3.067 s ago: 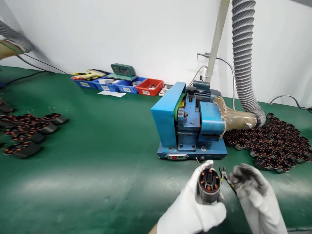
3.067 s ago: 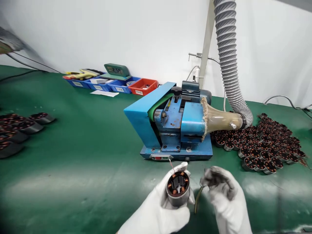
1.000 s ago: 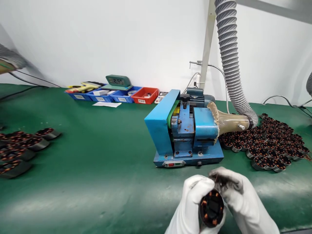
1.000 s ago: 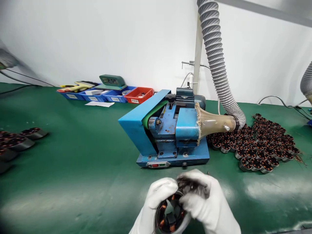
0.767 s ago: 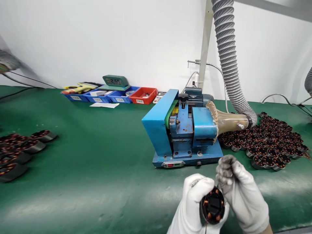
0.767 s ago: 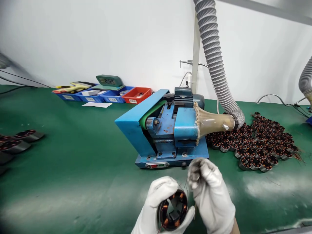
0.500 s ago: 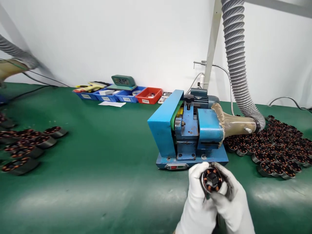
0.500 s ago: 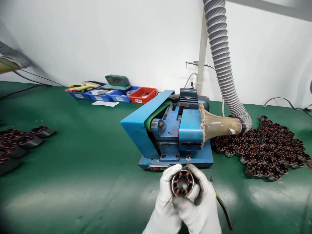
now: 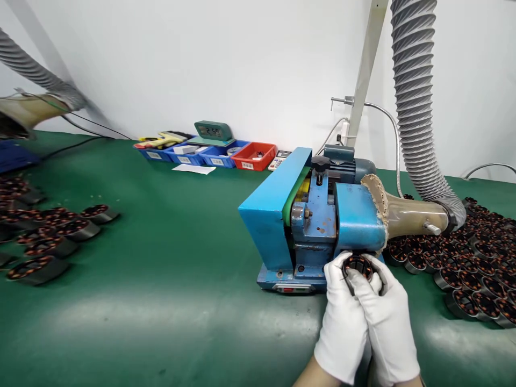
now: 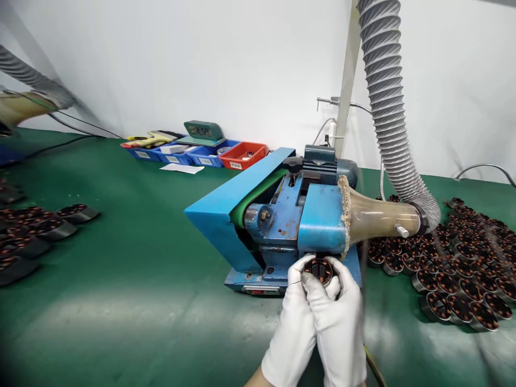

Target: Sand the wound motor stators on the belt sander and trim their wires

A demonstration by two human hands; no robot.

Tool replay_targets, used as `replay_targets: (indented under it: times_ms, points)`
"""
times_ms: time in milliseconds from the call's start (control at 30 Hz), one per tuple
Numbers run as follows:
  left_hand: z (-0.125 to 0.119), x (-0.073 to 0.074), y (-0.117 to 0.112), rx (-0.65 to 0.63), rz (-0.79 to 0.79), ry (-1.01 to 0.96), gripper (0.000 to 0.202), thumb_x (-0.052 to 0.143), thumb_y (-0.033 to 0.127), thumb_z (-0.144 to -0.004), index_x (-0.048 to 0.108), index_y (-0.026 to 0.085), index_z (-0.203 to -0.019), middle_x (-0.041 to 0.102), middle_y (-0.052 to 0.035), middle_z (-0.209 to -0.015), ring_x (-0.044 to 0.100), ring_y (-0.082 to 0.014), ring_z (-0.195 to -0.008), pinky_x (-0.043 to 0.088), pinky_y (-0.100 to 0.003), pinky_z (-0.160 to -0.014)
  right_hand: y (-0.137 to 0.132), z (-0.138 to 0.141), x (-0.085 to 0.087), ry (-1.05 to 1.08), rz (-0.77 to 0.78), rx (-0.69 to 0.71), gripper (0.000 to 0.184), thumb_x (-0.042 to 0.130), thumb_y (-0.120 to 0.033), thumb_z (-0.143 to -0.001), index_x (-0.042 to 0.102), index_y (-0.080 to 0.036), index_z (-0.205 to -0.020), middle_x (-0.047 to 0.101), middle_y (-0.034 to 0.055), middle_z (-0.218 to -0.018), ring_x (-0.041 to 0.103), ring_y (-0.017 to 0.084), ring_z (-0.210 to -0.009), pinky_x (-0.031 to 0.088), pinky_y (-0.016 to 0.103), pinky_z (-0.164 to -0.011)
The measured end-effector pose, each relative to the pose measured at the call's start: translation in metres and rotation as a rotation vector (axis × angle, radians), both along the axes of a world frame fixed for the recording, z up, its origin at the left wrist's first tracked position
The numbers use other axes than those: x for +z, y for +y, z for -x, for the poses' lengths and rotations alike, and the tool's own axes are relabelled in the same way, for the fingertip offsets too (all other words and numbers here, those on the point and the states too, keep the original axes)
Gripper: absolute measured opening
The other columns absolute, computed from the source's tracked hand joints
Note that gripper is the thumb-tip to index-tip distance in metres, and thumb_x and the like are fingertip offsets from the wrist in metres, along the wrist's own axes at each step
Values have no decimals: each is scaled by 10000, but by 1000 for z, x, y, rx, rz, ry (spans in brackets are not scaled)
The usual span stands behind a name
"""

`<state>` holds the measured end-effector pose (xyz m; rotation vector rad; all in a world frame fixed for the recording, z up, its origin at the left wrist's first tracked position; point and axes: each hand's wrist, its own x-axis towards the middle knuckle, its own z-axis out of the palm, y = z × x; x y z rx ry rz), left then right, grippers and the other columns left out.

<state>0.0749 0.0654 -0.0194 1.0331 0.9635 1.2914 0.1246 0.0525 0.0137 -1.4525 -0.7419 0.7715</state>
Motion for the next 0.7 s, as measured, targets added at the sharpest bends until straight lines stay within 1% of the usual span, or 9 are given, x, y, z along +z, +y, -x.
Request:
replay_targets:
  times_ms: [67,133,200,267,367,467,533,600,700]
  points:
    - [-1,1,-1,5,20,-33,345,623,240,-811,460,236,-1115,538,-83,-1126,606,-209,-1038,510,-372,-921,1,0,0,22,5,1,383,791,-393,-629,722,-160,-924,779,93,-894,723,262,-809,577,325,-697]
    - [-2,4,0,-23,56,-93,281,592,229,-828,476,240,-1084,554,-75,-1098,620,-201,-1018,533,-349,-882,3,-1,-1,50,10,-42,377,804,-375,-597,726,-158,-895,782,93,-869,725,263,-785,579,329,-689]
    - [-4,10,2,-62,92,-139,191,524,219,-863,480,236,-1047,581,-64,-1039,647,-179,-943,554,-324,-827,5,-3,-1,55,18,-64,369,806,-376,-581,730,-161,-871,783,92,-861,722,264,-786,576,334,-694]
    - [-6,15,4,-88,108,-175,151,481,215,-879,474,231,-1028,597,-54,-988,657,-167,-881,557,-324,-809,8,-4,0,34,14,-45,360,792,-398,-600,735,-163,-866,780,93,-861,716,261,-792,569,339,-708]
    - [-1,12,-1,-82,87,-144,249,545,232,-841,459,235,-1074,574,-66,-1047,637,-190,-937,529,-369,-873,1,-3,-2,-4,22,-39,367,788,-406,-604,743,-160,-873,777,101,-872,708,272,-811,561,362,-744]
    - [16,-1,-19,-60,-58,61,455,665,244,-757,455,264,-1160,516,-78,-1177,582,-239,-1071,458,-413,-976,-22,1,-9,23,31,-64,394,844,-333,-501,752,-177,-851,780,101,-863,710,303,-817,567,382,-742]
    - [31,-10,-34,-65,-186,174,524,680,246,-737,454,293,-1208,490,-77,-1230,576,-256,-1077,470,-412,-956,-41,2,-14,117,-23,19,434,856,-300,-495,751,-197,-903,777,102,-897,715,306,-818,576,377,-726]
    - [46,-14,-44,-82,-258,208,544,672,232,-723,477,282,-1229,503,-92,-1239,590,-273,-1051,496,-413,-913,-55,-3,-17,194,-90,128,441,844,-312,-545,743,-218,-965,769,100,-937,715,299,-839,576,376,-743]
    - [60,-14,-46,-115,-312,213,635,696,172,-623,532,233,-1233,542,-123,-1215,570,-321,-1098,469,-441,-954,-60,-15,-17,109,-103,275,328,824,-294,-606,769,-238,-924,754,89,-935,701,277,-873,564,342,-766]
